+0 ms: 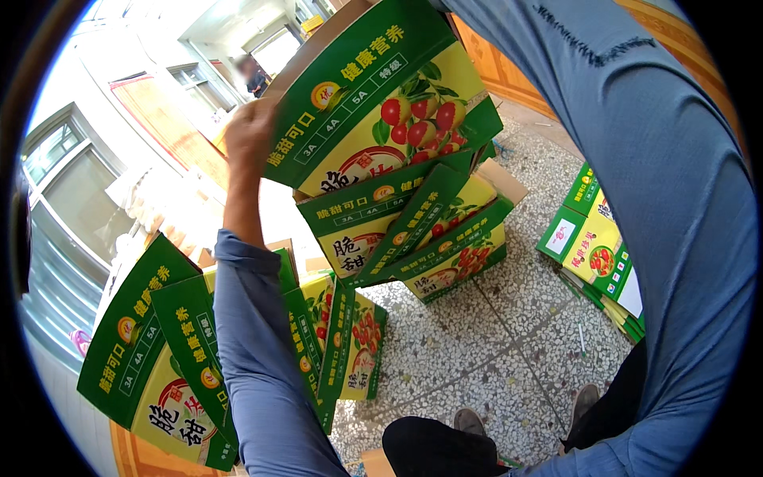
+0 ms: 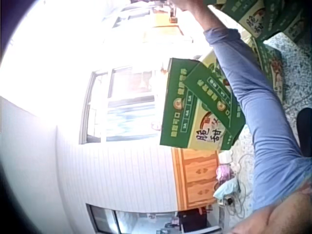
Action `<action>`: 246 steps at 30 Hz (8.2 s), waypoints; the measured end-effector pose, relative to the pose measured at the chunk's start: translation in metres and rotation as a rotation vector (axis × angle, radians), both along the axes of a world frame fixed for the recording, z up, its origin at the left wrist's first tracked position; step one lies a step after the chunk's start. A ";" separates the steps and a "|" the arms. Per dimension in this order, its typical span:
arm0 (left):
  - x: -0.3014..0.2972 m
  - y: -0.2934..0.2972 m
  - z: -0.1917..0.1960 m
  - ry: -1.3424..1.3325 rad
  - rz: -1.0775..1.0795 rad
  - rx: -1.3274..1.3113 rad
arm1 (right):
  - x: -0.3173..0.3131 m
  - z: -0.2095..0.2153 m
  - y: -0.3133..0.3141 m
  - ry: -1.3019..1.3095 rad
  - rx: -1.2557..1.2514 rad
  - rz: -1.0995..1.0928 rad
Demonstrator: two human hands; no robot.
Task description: The person sits on the floor and assembles multiple flat-packed cardboard boxes. They fold the flaps, insert cardboard dividers, and seal the boxes using a tape dispenser. The person then stacks the finished boxes and briefly washes their hands in a sink.
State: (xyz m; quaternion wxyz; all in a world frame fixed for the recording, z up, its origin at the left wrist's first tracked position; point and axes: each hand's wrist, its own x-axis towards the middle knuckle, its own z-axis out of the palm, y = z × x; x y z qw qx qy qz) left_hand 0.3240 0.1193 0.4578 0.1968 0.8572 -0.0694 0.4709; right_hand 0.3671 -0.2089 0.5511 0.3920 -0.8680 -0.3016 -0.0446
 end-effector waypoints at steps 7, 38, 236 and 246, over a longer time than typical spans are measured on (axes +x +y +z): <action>0.011 0.009 0.011 0.286 0.160 0.156 | 0.032 0.003 -0.001 0.195 0.118 -0.008; -0.021 0.021 -0.111 -0.082 0.025 -0.054 | 0.099 -0.216 -0.075 0.215 0.965 -0.340; -0.387 -0.241 -0.325 1.482 -0.076 0.346 | -0.257 -0.459 -0.149 -0.060 0.058 -0.643; -0.388 -0.245 -0.408 1.480 -0.026 0.502 | -0.296 -0.448 -0.161 -0.088 -0.026 -0.770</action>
